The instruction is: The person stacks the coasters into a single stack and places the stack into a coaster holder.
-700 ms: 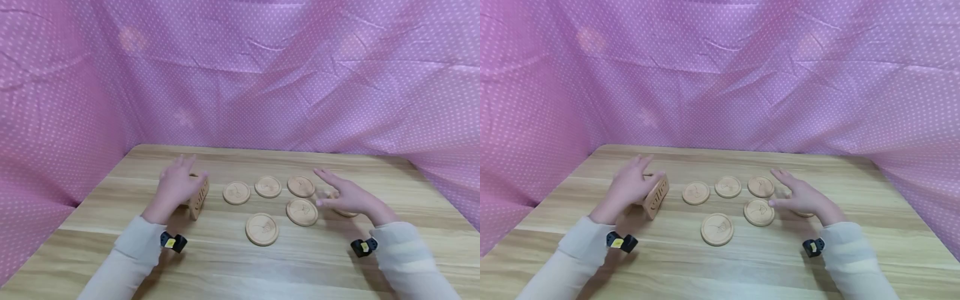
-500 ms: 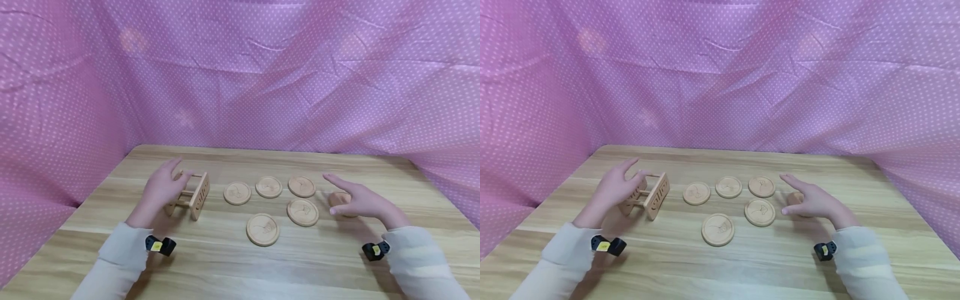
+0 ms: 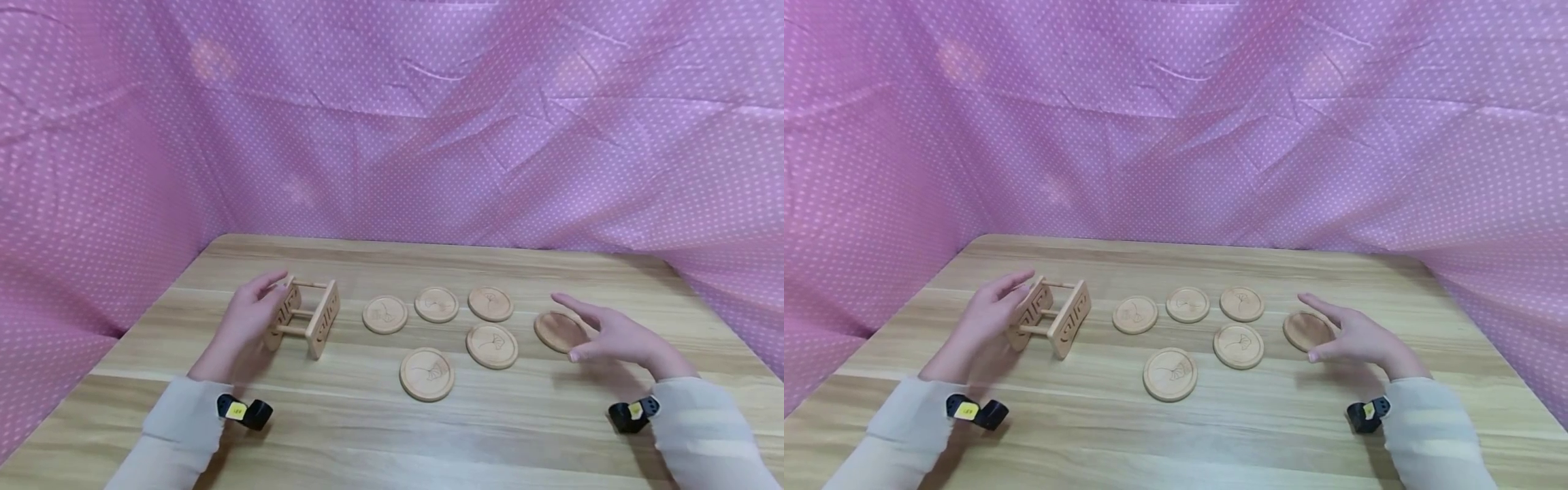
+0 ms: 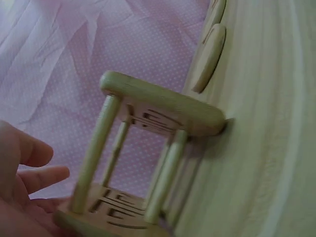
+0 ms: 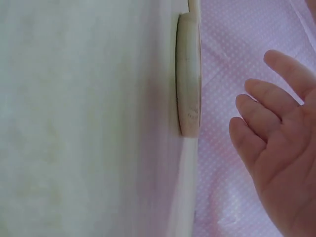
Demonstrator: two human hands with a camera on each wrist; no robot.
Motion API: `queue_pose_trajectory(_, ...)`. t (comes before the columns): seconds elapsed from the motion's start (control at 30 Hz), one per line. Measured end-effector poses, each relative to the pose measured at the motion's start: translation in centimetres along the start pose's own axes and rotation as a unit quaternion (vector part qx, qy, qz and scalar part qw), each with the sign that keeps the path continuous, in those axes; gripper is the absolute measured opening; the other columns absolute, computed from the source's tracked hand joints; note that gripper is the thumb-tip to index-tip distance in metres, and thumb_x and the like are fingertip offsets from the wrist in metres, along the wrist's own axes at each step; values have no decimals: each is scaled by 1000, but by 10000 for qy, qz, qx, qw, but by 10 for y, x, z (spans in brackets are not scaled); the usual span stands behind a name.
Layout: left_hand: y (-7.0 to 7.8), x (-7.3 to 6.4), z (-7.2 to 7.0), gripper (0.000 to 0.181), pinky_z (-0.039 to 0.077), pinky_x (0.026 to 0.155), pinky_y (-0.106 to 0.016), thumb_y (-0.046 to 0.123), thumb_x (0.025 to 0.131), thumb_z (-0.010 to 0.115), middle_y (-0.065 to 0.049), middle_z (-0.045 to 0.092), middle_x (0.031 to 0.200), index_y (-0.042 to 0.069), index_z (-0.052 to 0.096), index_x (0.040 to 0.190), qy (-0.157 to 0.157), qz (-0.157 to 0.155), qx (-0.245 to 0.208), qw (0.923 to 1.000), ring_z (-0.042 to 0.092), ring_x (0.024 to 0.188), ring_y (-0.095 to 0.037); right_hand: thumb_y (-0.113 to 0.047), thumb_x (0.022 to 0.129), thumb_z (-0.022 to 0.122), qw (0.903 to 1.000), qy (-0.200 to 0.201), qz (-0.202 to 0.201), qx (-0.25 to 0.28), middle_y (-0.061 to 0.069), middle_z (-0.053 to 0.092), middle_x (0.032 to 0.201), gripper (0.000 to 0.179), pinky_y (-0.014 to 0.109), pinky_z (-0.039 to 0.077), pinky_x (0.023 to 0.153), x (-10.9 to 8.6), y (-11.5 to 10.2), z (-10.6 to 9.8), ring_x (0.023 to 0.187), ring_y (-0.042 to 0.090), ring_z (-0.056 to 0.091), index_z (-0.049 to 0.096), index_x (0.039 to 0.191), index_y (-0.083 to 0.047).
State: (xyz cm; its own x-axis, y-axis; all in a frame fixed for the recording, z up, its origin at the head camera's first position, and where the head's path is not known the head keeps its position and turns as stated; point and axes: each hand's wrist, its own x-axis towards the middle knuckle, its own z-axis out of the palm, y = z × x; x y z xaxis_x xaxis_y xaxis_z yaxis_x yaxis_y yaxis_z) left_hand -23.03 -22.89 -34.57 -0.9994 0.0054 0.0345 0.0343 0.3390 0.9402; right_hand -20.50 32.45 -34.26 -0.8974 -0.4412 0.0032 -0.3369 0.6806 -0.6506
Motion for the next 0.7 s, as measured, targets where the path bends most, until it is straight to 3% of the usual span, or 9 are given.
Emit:
queue_pose_trajectory(0.07,-13,5,1,52,44,97,-36,39,90,51,-13,37,141,25,36,138,-196,-261,-1066,9938,43,123,-29,-17,71,75,9998,-50,56,165,23,20,147,92,70,17,96,-1,4,-1,129,49,15,20,145,-24)
queue_pose_trajectory(0.13,-16,4,4,49,42,98,-34,33,92,50,-10,33,144,24,36,138,-285,-520,-1772,9824,40,126,-27,-16,71,74,9995,-93,112,263,22,18,148,91,63,16,104,-2,8,-2,134,37,14,20,145,-23)
queue_pose_trajectory(0.2,-9,-1,7,45,39,101,-36,26,94,46,-9,30,146,21,36,138,-278,-669,-1943,9783,36,129,-26,-16,71,74,9995,-121,27,281,23,18,148,90,38,18,113,-2,11,-1,135,15,14,21,145,-16)
queue_pose_trajectory(0.3,4,-8,10,43,33,106,-36,19,97,37,-5,24,149,18,33,140,-230,-818,-1754,9808,29,133,-25,-14,71,75,9993,-162,-132,318,27,18,146,89,1,17,99,-4,16,0,123,-15,14,23,143,-7)
queue_pose_trajectory(0.33,6,-9,11,43,31,107,-36,17,97,36,-4,23,150,17,32,140,-238,-851,-1732,9809,28,134,-24,-14,70,75,9991,-181,-192,338,29,18,145,89,-6,15,91,-4,18,0,118,-21,15,24,142,-4)
queue_pose_trajectory(0.4,8,-10,11,43,30,108,-37,16,97,34,-3,20,151,18,31,140,-243,-927,-1762,9797,25,135,-24,-12,70,75,9984,-237,-256,453,31,16,144,89,-7,16,88,-4,21,1,113,-25,15,23,141,0)
queue_pose_trajectory(0.5,5,-9,12,43,31,107,-37,17,98,34,-3,18,151,19,32,140,-186,-898,-1712,9810,26,135,-25,-13,70,75,9979,-295,-160,550,33,13,144,90,-7,16,89,-4,25,2,117,-22,16,21,141,2)
queue_pose_trajectory(0.7,-3,-8,15,41,33,106,-39,19,97,35,-3,21,151,17,36,138,20,-615,-1640,9845,30,132,-27,-28,67,77,9994,-214,235,128,29,20,145,96,-8,13,87,-5,25,7,132,10,18,24,142,-2)
